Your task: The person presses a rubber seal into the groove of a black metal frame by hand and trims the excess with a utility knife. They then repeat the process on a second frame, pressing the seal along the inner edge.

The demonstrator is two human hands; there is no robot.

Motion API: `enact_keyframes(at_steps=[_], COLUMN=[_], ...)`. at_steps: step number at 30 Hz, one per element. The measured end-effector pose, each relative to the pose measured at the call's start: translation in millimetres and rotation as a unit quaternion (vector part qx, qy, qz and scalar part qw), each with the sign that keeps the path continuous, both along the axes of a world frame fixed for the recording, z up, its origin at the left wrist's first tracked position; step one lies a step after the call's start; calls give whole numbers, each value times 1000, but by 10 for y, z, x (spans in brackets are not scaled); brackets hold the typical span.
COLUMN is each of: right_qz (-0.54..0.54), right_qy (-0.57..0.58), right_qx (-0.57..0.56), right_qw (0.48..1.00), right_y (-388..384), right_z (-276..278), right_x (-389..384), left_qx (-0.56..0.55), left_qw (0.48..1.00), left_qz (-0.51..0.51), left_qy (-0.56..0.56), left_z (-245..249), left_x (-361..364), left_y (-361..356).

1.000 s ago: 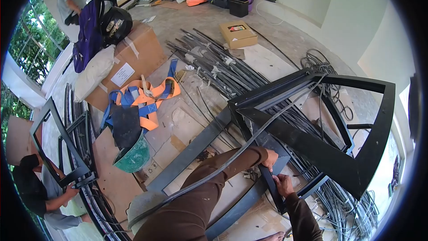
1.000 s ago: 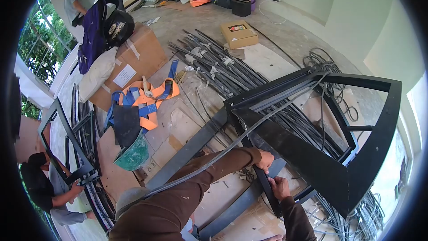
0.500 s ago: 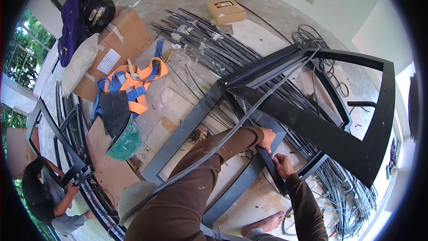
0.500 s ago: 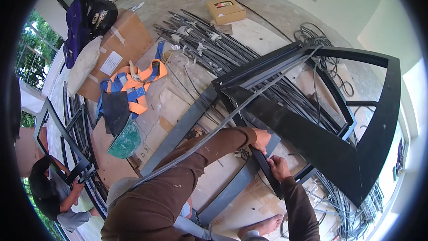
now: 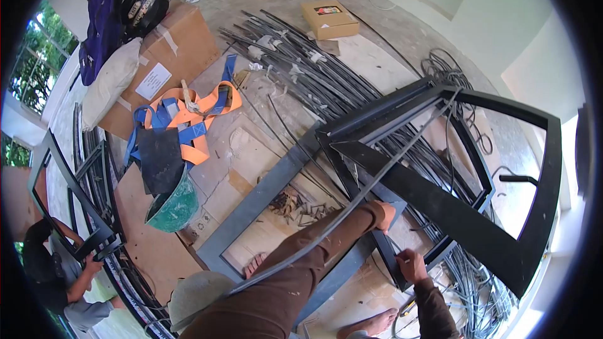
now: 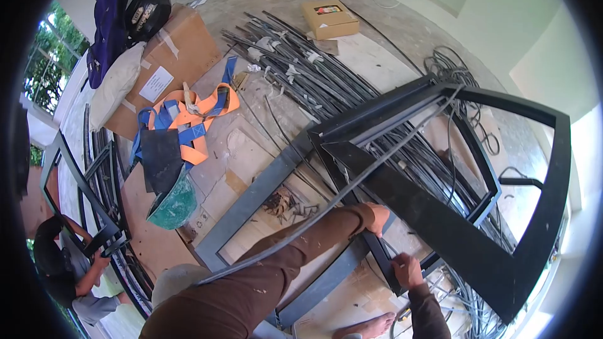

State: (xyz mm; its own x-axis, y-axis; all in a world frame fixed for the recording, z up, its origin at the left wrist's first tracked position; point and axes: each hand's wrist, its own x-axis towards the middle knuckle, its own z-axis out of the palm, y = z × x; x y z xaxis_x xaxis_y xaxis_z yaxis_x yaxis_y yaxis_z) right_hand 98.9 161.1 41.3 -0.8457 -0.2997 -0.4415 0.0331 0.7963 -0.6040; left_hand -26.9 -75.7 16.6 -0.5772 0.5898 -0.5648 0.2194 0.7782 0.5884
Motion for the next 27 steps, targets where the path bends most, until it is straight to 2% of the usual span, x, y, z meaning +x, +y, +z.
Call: enact_keyframes(at_steps=[1,5,8,12,16,20,22,23,24,25,26,27], right_qz=[18,55,93,92,100,115,120,173,145,152,181,180], right_qy=[23,62,86,89,105,133,98,144,23,11,62,94], right_qx=[20,34,46,59,65,49,63,70,145,169,150,134], right_qw=[999,996,991,990,987,983,986,972,978,974,970,970], right_y=[34,109,55,118,252,224,304,313,436,391,491,479], right_z=[17,19,118,86,50,82,10,21,-97,-39,-154,-166], right_x=[31,57,19,48,137,128,91,61,74,60,95,88], left_qx=[-31,-12,3,72,88,90,97,96,98,100,98,85], left_qw=[999,998,997,995,991,989,987,987,987,987,985,988], left_qz=[-3,-35,-76,-66,-87,-116,-131,-131,-128,-124,-127,-126], left_qy=[-12,-50,-22,23,-54,-28,-8,-4,-19,-34,-63,-27], left_z=[-34,17,-345,-330,-206,-205,-257,-192,-170,-150,-327,-307], left_x=[-20,-54,3,233,310,360,405,395,396,393,368,380], left_y=[57,92,401,571,657,737,815,778,764,750,835,827])
